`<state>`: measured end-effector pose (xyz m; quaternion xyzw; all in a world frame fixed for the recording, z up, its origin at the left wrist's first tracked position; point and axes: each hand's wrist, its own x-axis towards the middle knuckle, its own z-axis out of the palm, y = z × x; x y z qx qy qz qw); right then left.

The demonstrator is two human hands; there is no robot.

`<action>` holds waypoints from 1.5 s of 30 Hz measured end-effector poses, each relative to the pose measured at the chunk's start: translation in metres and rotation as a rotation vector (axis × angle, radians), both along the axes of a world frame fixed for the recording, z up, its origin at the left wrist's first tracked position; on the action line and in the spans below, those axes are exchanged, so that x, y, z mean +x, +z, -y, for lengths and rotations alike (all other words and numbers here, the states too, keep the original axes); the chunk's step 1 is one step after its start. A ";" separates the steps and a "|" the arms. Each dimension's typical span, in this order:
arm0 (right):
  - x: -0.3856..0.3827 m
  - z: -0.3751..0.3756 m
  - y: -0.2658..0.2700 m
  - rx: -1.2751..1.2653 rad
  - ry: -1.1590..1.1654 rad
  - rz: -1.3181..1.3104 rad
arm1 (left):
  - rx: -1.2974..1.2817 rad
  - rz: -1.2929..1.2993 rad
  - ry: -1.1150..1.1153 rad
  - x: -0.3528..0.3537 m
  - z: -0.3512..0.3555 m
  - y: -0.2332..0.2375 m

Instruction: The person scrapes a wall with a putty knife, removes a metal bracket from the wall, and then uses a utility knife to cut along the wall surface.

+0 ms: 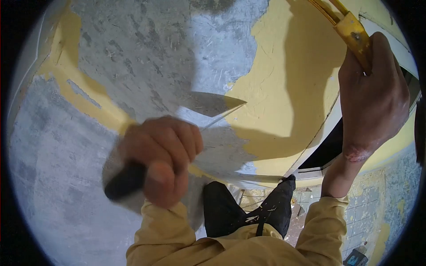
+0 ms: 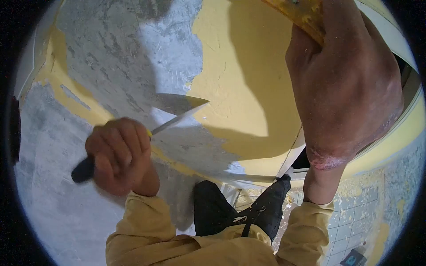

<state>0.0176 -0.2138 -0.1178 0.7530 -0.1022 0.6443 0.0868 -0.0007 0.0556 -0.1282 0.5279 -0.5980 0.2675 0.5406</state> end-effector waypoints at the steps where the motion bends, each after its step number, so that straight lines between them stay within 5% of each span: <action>1: 0.001 -0.003 0.000 0.014 -0.022 0.009 | -0.093 0.016 -0.022 -0.006 -0.009 -0.001; 6: 0.001 0.001 -0.001 -0.041 -0.100 0.012 | -0.523 0.067 -0.193 -0.038 -0.051 -0.008; 7: 0.001 0.002 -0.002 -0.043 -0.116 0.020 | -0.660 0.043 0.184 -0.041 -0.047 -0.016; 10: 0.002 0.000 -0.004 -0.054 -0.135 0.040 | -0.409 -0.095 0.269 -0.002 -0.020 0.001; 12: 0.003 0.005 -0.001 -0.052 -0.176 0.081 | -0.855 0.325 0.497 -0.013 -0.011 0.001; 14: 0.000 0.005 -0.004 -0.034 -0.054 0.036 | -0.668 0.177 -0.220 -0.031 -0.014 0.014; 18: -0.001 -0.002 -0.001 -0.107 -0.171 0.044 | -0.419 -0.133 0.121 -0.001 -0.005 0.001; 20: 0.002 -0.003 -0.002 -0.023 -0.096 0.065 | -0.888 0.075 0.056 -0.017 -0.025 0.005; 21: 0.001 -0.005 -0.005 0.065 -0.001 0.052 | -0.655 0.075 -0.281 -0.023 -0.028 0.007; 22: 0.000 -0.004 -0.005 0.069 -0.005 0.053 | -0.651 0.075 -0.285 -0.014 -0.016 0.004; 25: -0.002 -0.010 -0.003 0.014 -0.011 0.046 | -0.459 -0.100 0.124 0.002 0.000 -0.002; 26: -0.002 -0.011 -0.002 0.037 0.001 0.028 | -0.465 -0.088 0.115 -0.002 -0.006 0.004; 28: -0.003 -0.010 -0.002 0.064 0.001 0.000 | -0.867 0.132 -0.138 -0.020 -0.019 0.012; 30: -0.003 -0.013 0.000 0.103 -0.005 0.005 | -0.738 0.128 -0.262 -0.011 -0.023 0.002; 33: 0.001 -0.005 -0.001 -0.081 0.103 0.145 | -0.459 -0.126 0.023 0.009 0.001 -0.002; 36: -0.002 -0.012 -0.002 0.086 0.051 -0.001 | -0.679 0.014 -0.261 -0.009 -0.008 0.001; 41: -0.002 -0.012 -0.003 0.049 0.052 0.025 | -0.486 -0.085 0.093 0.009 -0.007 -0.005; 45: -0.002 -0.008 -0.002 0.033 0.049 0.022 | -0.720 0.014 -0.253 -0.006 -0.010 -0.002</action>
